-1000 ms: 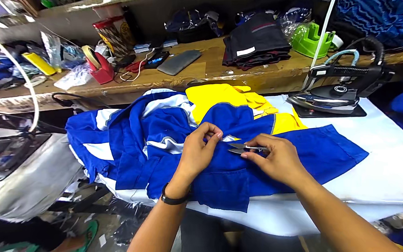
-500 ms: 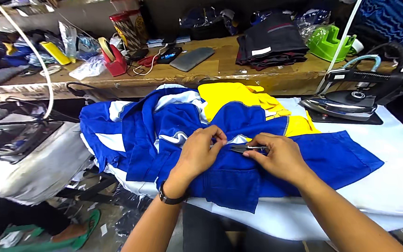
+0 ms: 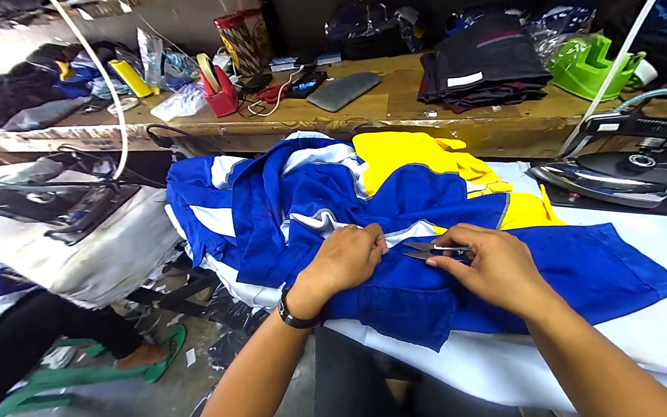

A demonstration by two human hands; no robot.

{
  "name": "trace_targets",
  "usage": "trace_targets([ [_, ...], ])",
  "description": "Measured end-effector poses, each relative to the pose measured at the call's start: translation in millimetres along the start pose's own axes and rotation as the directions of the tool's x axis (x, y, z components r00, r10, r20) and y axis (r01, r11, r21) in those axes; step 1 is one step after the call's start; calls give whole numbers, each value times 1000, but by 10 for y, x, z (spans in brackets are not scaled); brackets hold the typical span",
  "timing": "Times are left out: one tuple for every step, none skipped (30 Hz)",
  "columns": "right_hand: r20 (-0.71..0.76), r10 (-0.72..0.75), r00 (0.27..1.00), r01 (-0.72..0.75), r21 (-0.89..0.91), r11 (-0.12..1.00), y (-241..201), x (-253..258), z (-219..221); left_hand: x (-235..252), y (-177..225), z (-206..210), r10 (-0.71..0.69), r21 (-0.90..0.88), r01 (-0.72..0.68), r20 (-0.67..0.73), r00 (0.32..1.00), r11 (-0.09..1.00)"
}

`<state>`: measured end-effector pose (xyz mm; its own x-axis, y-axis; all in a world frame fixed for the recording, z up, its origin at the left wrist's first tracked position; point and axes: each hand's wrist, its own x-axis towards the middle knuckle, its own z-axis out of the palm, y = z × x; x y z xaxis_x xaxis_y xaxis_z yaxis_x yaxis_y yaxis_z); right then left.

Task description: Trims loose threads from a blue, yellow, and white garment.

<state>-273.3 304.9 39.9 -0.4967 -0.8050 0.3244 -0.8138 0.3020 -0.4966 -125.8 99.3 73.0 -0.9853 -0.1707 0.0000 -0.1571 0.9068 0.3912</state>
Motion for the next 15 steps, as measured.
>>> trace_targets([
  [-6,-11,1000,11,2,1000,-11,2,2,-5,-3,1,4,-13,-4,-26,1000,1000],
  [-10,-20,1000,20,2,1000,-23,8,6,-9,-5,1,10,-19,-11,-59,998,1000],
  [-15,-27,1000,27,2,1000,-38,18,10,-12,-2,-5,14,-21,-16,-86,996,1000],
  [-18,-31,999,31,5,999,-53,31,14,-15,8,-13,17,-19,-19,-107,994,1000],
  [-17,-30,999,30,9,1000,-70,46,17,-19,20,-21,21,-17,-24,-125,992,1000],
  [-13,-28,1000,29,8,1000,-84,64,21,-22,28,-23,29,-13,-31,-143,989,999],
  [-7,-27,1000,27,8,1000,-98,83,22,-25,33,-23,37,-9,-39,-160,986,999],
  [-3,-28,1000,28,5,1000,-111,101,22,-27,35,-23,43,-5,-45,-172,984,999],
  [-5,-32,999,32,4,999,-123,118,24,-29,38,-24,47,-2,-48,-180,983,999],
  [-11,-35,999,35,6,999,-131,132,29,-33,40,-24,50,0,-51,-190,981,999],
  [-18,-36,999,36,13,999,-134,141,34,-40,40,-24,49,-3,-51,-203,978,999],
  [-27,-35,999,35,22,999,-137,146,40,-54,36,-27,42,-14,-47,-228,973,999],
  [-37,-32,999,33,37,999,-145,150,44,-77,21,-32,33,-40,-46,-269,963,998],
  [-46,-30,999,32,57,998,-159,154,50,-109,-3,-42,22,-84,-52,-323,946,995],
  [-53,-31,998,35,78,996,-178,159,64,-149,-34,-58,4,-137,-59,-375,927,989],
])
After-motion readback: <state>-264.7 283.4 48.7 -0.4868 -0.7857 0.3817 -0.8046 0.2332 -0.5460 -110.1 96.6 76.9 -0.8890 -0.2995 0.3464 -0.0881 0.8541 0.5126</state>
